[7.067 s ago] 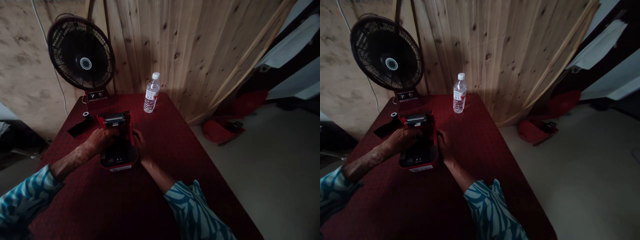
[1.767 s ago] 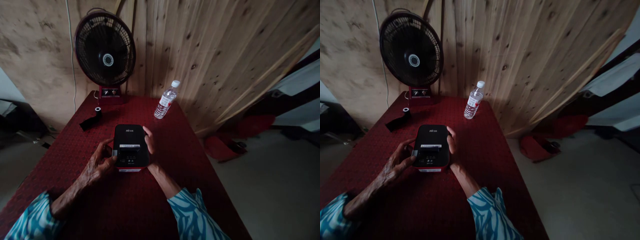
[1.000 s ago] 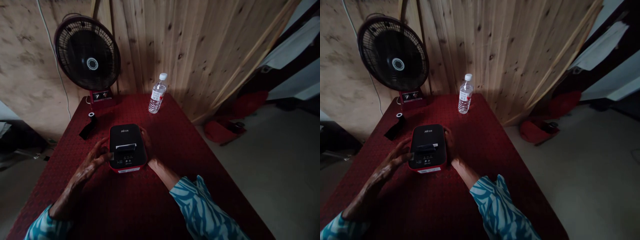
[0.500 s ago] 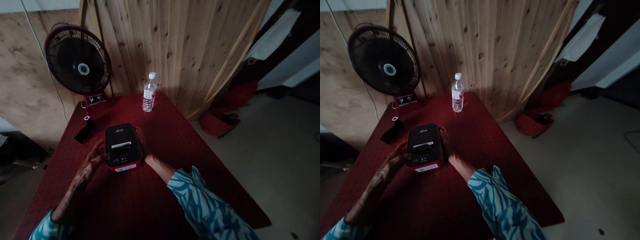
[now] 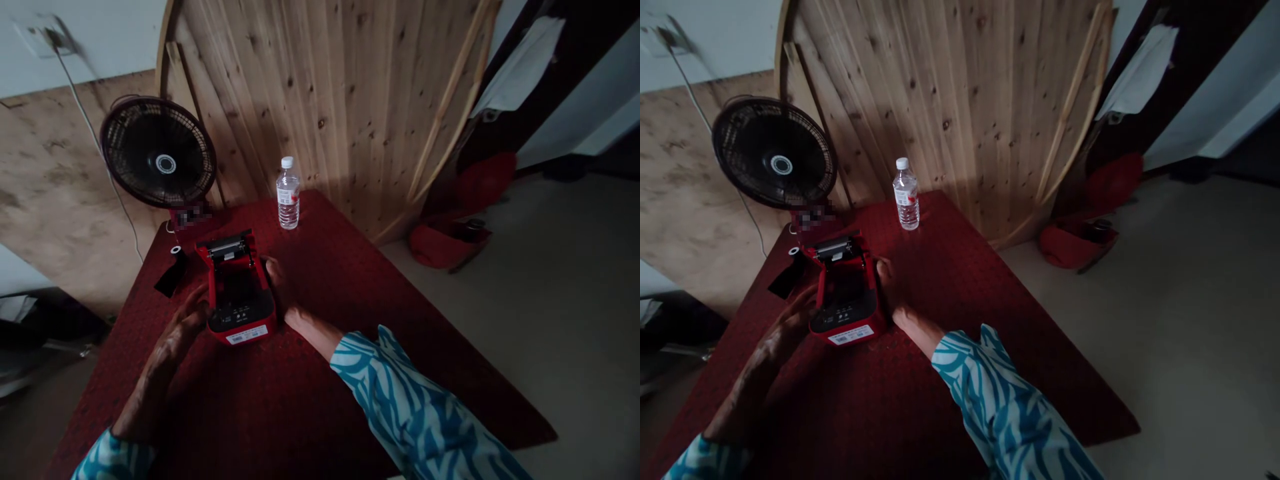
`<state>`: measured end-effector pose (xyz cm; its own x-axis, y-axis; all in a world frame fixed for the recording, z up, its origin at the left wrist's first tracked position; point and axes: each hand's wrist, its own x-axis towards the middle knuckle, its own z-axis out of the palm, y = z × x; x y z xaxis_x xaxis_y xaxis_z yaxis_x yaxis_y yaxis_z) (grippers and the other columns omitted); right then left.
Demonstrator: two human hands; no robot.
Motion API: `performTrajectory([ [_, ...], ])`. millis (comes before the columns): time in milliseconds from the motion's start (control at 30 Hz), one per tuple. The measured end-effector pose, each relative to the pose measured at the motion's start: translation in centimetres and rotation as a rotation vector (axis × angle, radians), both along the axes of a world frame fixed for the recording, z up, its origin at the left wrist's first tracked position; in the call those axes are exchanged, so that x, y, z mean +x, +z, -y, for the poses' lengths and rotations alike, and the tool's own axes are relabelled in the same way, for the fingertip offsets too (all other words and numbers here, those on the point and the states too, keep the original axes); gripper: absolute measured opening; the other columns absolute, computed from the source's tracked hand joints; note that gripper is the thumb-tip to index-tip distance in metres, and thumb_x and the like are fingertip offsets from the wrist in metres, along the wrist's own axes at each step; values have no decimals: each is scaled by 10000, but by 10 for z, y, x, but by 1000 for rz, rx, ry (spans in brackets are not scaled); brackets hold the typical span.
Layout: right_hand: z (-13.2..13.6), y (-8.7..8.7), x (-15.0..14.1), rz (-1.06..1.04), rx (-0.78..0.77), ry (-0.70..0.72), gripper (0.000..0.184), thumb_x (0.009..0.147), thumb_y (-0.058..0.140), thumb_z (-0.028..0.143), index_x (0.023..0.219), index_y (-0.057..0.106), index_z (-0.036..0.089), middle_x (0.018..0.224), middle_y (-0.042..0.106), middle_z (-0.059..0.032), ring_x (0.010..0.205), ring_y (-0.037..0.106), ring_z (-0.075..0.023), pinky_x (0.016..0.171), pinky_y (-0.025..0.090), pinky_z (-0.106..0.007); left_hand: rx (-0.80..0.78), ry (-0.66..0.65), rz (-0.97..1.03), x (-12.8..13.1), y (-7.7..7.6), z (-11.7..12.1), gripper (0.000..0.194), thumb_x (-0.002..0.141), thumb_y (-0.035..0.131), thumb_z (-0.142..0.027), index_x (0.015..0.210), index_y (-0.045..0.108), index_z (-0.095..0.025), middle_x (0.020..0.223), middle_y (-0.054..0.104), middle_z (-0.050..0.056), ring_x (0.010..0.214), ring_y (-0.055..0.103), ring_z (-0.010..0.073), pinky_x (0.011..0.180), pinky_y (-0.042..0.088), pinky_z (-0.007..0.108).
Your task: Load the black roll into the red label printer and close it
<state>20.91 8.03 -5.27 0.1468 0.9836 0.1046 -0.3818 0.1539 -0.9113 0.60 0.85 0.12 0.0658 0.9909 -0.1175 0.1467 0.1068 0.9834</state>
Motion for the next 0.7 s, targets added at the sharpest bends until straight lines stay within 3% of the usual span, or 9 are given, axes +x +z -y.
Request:
performTrajectory([
  [167,-1,-4,0,-26,0,33,371,855,485,546,1016,642,252,1056,701,-32,1035,607,-200,919,473,-355,-3,10,17,2,2,3,748,713,700,-540,1364,543,-205,842,696,55,798,657,250,759,494,360],
  [300,1,-2,0,-47,-9,62,366,861,490,540,1021,645,249,1054,695,-32,1017,613,-197,901,472,-349,163,125,-241,2,18,8,647,760,676,-542,1304,592,-201,772,645,14,758,619,211,714,479,314],
  [400,3,1,0,-63,-13,93,378,868,478,549,1018,646,244,1004,705,-29,965,624,-200,865,482,-346,305,177,-462,4,34,8,499,779,660,-558,1135,686,-209,850,690,43,806,639,239,718,486,326],
  [467,3,1,-1,-74,-15,98,376,866,484,545,1027,642,243,993,708,-26,952,627,-200,847,489,-340,408,87,-578,9,43,1,373,814,639,-512,1034,721,-222,939,719,64,876,662,264,762,499,344],
  [533,2,0,-1,-72,-8,87,367,861,495,533,1031,640,242,990,708,-24,961,625,-197,845,490,-330,502,-93,-672,17,47,-12,300,867,580,-438,1023,730,-231,1017,729,77,952,670,274,831,508,361],
  [633,0,-3,-1,-42,6,71,360,860,495,517,1034,641,238,1001,704,-26,978,621,-199,868,482,-334,561,-324,-821,32,47,-37,319,902,476,-304,1105,709,-227,1115,721,97,1045,657,276,937,492,396],
  [700,-1,-4,0,-20,8,67,357,861,489,505,1037,643,235,1034,698,-30,1002,617,-203,895,473,-344,537,-384,-940,39,44,-52,352,875,457,-220,1132,698,-225,1133,714,112,1060,651,293,953,477,426],
])
